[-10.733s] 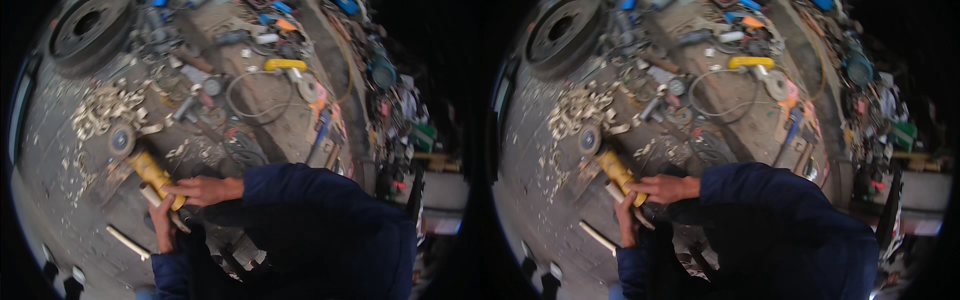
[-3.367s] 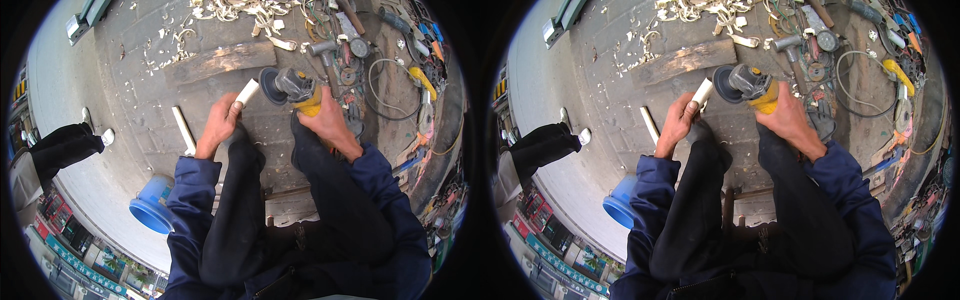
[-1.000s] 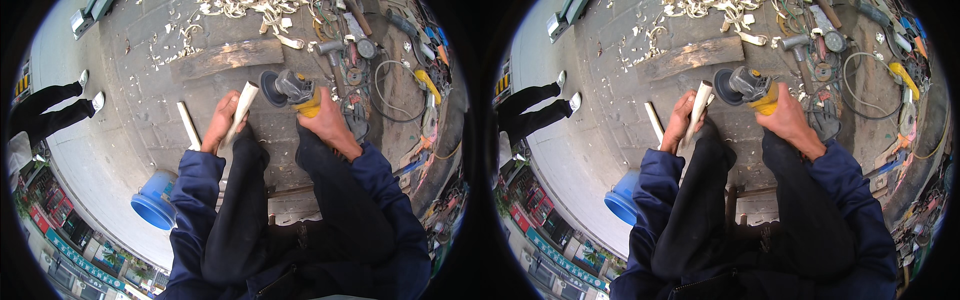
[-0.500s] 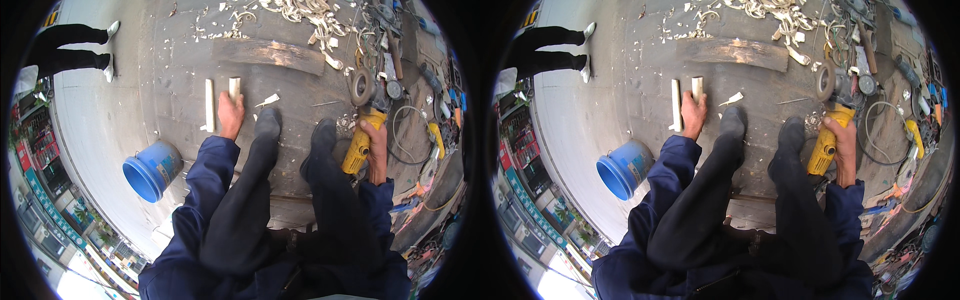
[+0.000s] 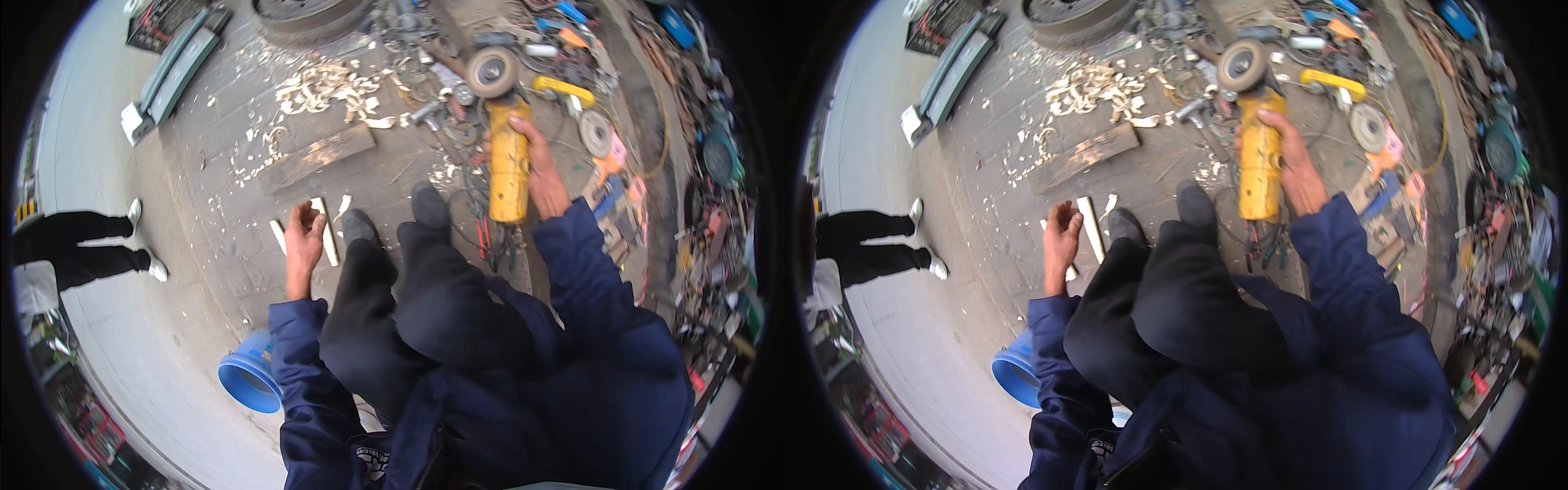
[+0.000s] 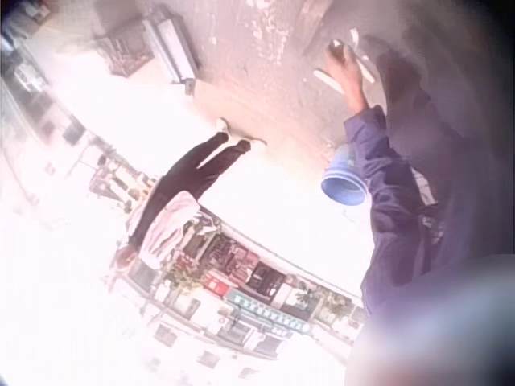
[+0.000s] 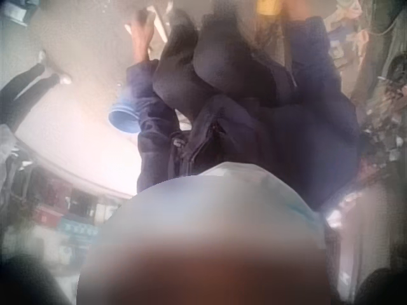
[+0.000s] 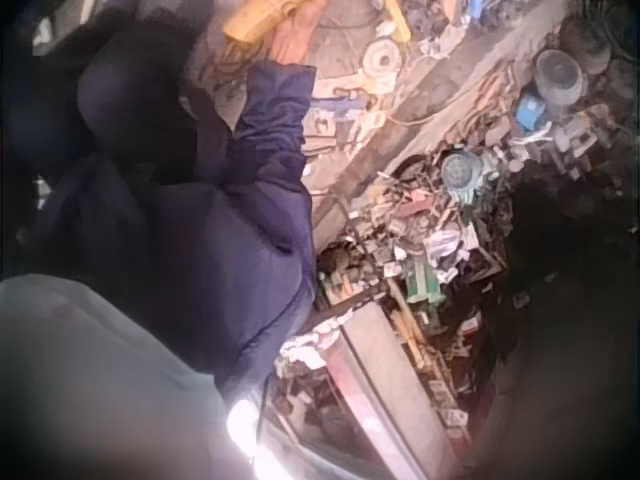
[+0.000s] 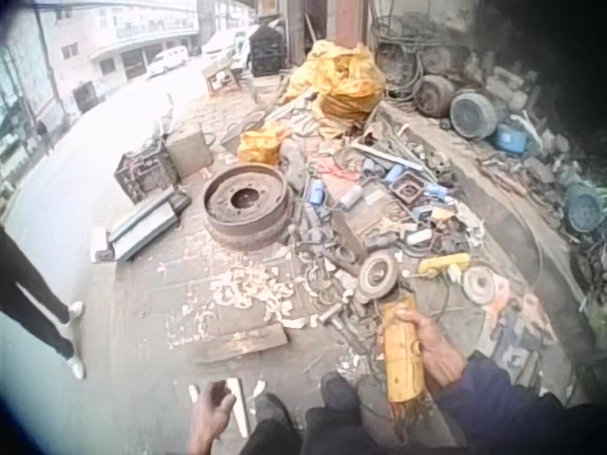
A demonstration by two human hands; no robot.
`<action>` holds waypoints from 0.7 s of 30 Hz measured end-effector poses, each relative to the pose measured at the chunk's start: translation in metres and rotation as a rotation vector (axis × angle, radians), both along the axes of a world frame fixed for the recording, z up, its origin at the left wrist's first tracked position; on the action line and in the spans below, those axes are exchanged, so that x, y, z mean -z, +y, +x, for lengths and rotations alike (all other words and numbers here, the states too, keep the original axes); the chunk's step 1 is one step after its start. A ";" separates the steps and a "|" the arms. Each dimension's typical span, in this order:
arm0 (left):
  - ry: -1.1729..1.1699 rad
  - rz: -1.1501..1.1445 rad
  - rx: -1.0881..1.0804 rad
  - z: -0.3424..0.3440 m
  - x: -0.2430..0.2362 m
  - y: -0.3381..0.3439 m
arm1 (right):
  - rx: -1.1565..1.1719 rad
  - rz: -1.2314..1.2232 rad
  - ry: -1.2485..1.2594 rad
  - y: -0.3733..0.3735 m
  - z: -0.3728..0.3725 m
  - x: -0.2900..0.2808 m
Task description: The person splits a short white wooden dowel into two halves by hand, then uses a handheld angle grinder to smooth the cut ends. They inspect the pieces and continue grinding the ends while seated on the ground.
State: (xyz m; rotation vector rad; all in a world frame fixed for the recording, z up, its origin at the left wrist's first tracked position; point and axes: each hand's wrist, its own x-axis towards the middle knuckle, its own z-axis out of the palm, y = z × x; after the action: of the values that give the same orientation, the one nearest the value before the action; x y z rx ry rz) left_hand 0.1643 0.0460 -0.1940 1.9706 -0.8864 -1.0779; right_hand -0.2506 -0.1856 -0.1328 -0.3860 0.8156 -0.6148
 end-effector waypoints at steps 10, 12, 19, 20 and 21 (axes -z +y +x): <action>-0.231 -0.319 0.898 -0.241 -0.287 -0.031 | 0.256 -0.156 -0.334 0.069 -0.035 -0.107; -0.175 -0.293 0.819 -0.281 -0.283 -0.016 | 0.335 -0.130 -0.381 0.085 -0.045 -0.116; -0.165 -0.407 0.721 -0.343 -0.270 0.015 | 0.495 -0.126 -0.476 0.140 -0.087 -0.131; -0.154 -0.399 0.712 -0.350 -0.269 0.018 | 0.508 -0.127 -0.479 0.145 -0.093 -0.132; -0.151 -0.346 0.728 -0.354 -0.268 0.020 | 0.519 -0.129 -0.482 0.148 -0.097 -0.133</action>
State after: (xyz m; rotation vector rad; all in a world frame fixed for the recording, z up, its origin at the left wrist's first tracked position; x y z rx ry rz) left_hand -0.1898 0.0659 0.0744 1.4703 -1.8241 -1.0579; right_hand -0.3477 -0.0378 0.0000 -0.1243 0.4059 -1.1954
